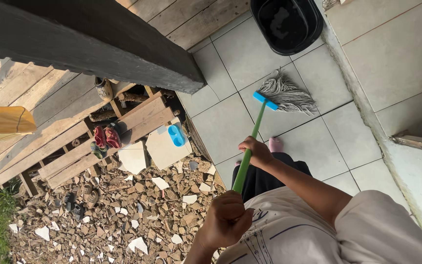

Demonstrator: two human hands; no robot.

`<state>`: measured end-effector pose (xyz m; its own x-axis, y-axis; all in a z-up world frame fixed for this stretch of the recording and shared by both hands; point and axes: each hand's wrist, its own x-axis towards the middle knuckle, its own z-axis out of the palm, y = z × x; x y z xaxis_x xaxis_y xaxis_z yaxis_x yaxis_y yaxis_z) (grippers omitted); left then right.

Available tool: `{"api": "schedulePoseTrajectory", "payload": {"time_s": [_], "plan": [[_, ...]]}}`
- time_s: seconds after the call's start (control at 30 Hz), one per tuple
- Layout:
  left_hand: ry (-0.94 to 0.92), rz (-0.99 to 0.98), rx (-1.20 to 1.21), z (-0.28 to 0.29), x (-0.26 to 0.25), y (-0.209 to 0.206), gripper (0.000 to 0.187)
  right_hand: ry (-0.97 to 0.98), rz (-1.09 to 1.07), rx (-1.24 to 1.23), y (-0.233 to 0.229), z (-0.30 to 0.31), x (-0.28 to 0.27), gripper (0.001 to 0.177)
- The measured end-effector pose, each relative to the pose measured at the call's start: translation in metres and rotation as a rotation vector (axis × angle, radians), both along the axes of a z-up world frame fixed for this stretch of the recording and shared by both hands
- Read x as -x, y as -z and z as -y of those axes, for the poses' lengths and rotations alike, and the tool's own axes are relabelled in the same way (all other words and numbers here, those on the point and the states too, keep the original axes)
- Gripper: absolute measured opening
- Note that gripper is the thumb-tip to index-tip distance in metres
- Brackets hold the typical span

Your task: The person mops a tiled floor using a mop, moving the mop head in circular and scrubbing motions across the surface near a doorway.

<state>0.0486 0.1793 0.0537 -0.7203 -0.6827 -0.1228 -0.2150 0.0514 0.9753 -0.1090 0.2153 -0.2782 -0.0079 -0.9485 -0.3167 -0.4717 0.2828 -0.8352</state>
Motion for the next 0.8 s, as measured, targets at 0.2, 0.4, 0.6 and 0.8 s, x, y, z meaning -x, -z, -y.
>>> {"api": "schedulePoseTrajectory", "payload": {"time_s": [0.2, 0.4, 0.6, 0.8], "plan": [[-0.071, -0.03, 0.136, 0.005, 0.025, -0.023, 0.041, -0.307, 0.166, 0.001, -0.021, 0.044, -0.03, 0.012], [0.16, -0.311, -0.018, 0.019, 0.053, -0.005, 0.035, -0.213, 0.11, -0.02, -0.025, 0.034, 0.013, 0.012], [0.201, -0.351, -0.163, 0.021, 0.078, 0.024, 0.038, 0.013, -0.081, -0.041, -0.004, 0.003, 0.08, 0.014], [0.043, -0.259, -0.211, 0.021, 0.101, 0.031, 0.041, 0.099, 0.043, -0.132, -0.022, 0.015, 0.138, 0.027]]}}
